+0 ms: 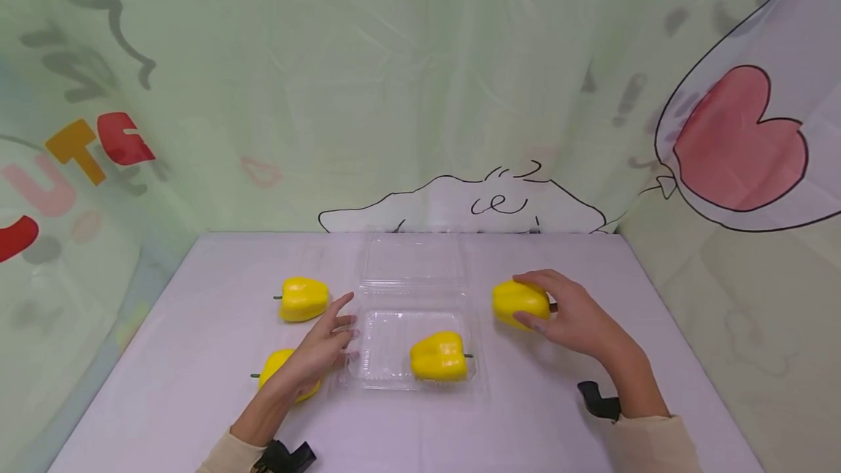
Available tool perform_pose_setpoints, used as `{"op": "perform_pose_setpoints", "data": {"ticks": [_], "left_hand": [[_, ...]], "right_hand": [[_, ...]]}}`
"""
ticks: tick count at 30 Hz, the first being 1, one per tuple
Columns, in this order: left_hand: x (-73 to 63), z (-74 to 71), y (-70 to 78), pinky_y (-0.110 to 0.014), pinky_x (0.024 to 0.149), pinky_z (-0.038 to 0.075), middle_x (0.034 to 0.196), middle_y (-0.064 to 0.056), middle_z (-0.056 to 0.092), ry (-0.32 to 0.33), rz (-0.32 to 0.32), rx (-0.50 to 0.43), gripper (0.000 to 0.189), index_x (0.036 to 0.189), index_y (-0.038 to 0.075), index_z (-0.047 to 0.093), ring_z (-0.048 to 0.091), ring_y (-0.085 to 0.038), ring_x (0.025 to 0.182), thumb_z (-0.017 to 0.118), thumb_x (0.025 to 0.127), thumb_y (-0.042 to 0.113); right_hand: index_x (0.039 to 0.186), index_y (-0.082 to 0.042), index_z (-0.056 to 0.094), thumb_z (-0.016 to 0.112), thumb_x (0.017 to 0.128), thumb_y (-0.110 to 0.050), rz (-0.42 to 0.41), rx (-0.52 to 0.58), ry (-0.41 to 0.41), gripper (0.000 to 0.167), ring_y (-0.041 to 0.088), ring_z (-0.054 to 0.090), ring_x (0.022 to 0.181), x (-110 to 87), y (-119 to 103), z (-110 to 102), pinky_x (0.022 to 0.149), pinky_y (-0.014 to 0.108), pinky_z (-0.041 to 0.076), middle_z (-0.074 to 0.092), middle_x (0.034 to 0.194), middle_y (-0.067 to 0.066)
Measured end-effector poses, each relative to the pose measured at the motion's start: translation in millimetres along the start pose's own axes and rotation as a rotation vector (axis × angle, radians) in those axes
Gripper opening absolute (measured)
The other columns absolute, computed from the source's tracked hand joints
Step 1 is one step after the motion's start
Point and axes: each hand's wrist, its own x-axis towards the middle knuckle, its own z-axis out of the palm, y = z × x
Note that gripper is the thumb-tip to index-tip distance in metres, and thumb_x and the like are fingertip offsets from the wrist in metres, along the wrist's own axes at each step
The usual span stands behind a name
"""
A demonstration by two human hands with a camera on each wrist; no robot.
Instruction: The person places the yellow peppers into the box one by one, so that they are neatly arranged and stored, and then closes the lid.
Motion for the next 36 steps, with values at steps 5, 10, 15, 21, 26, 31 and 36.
{"op": "perform_pose_setpoints", "data": {"ticks": [5,10,15,21,26,31,36], "left_hand": [[-0.5,-0.3,0.5,-0.063,0.114,0.050,0.166,-0.025,0.035,-0.001,0.004,0.003,0.072,0.169,0.027,0.024,0.041,-0.048,0.149,0.047,0.104,0.008],[-0.3,-0.2,0.9,-0.063,0.113,0.051,0.166,-0.025,0.036,0.003,0.004,0.004,0.072,0.169,0.028,0.024,0.042,-0.047,0.148,0.047,0.103,0.007],[0.1,0.4,0.4,-0.062,0.113,0.052,0.165,-0.025,0.036,0.007,-0.001,0.004,0.072,0.169,0.028,0.025,0.042,-0.047,0.148,0.047,0.103,0.008],[-0.8,1.1,1.4,-0.062,0.113,0.052,0.165,-0.025,0.036,0.014,-0.006,0.001,0.072,0.169,0.028,0.025,0.043,-0.047,0.148,0.047,0.104,0.008],[-1.3,1.2,2.5,-0.063,0.114,0.050,0.166,-0.025,0.035,0.012,-0.005,0.002,0.071,0.169,0.030,0.025,0.042,-0.047,0.149,0.046,0.104,0.008],[-0.1,2.1,2.7,-0.064,0.114,0.050,0.166,-0.024,0.036,0.009,-0.010,0.009,0.071,0.168,0.032,0.025,0.042,-0.047,0.149,0.046,0.105,0.009],[0.3,2.6,1.8,-0.063,0.113,0.051,0.165,-0.024,0.037,0.025,-0.028,0.015,0.071,0.168,0.032,0.026,0.043,-0.048,0.149,0.047,0.104,0.009]], "right_hand": [[0.142,-0.015,0.063,0.083,0.093,-0.036,-0.027,0.009,0.005,0.057,0.033,0.064,0.125,1.8,-8.7,-1.6,0.088,0.040,0.064,0.065,0.145,0.012],[0.142,-0.015,0.063,0.083,0.093,-0.035,-0.050,0.018,0.005,0.056,0.032,0.064,0.125,6.2,-15.7,0.7,0.087,0.036,0.064,0.065,0.145,0.011],[0.141,-0.015,0.064,0.084,0.092,-0.033,-0.075,0.042,0.006,0.056,0.030,0.065,0.123,11.5,-22.2,5.7,0.085,0.032,0.064,0.066,0.144,0.010],[0.140,-0.014,0.064,0.084,0.092,-0.031,-0.122,0.060,0.007,0.055,0.028,0.065,0.122,18.1,-30.3,10.8,0.087,0.035,0.064,0.066,0.143,0.008],[0.140,-0.016,0.065,0.085,0.091,-0.029,-0.139,0.069,0.008,0.055,0.027,0.065,0.123,23.4,-35.7,15.8,0.087,0.037,0.064,0.066,0.143,0.006],[0.139,-0.015,0.065,0.085,0.090,-0.026,-0.164,0.083,0.025,0.054,0.029,0.066,0.121,25.7,-39.8,22.4,0.086,0.039,0.065,0.067,0.142,0.008],[0.140,-0.017,0.065,0.085,0.091,-0.028,-0.179,0.095,0.019,0.055,0.028,0.066,0.121,28.4,-44.2,28.0,0.087,0.041,0.065,0.066,0.143,0.007]]}}
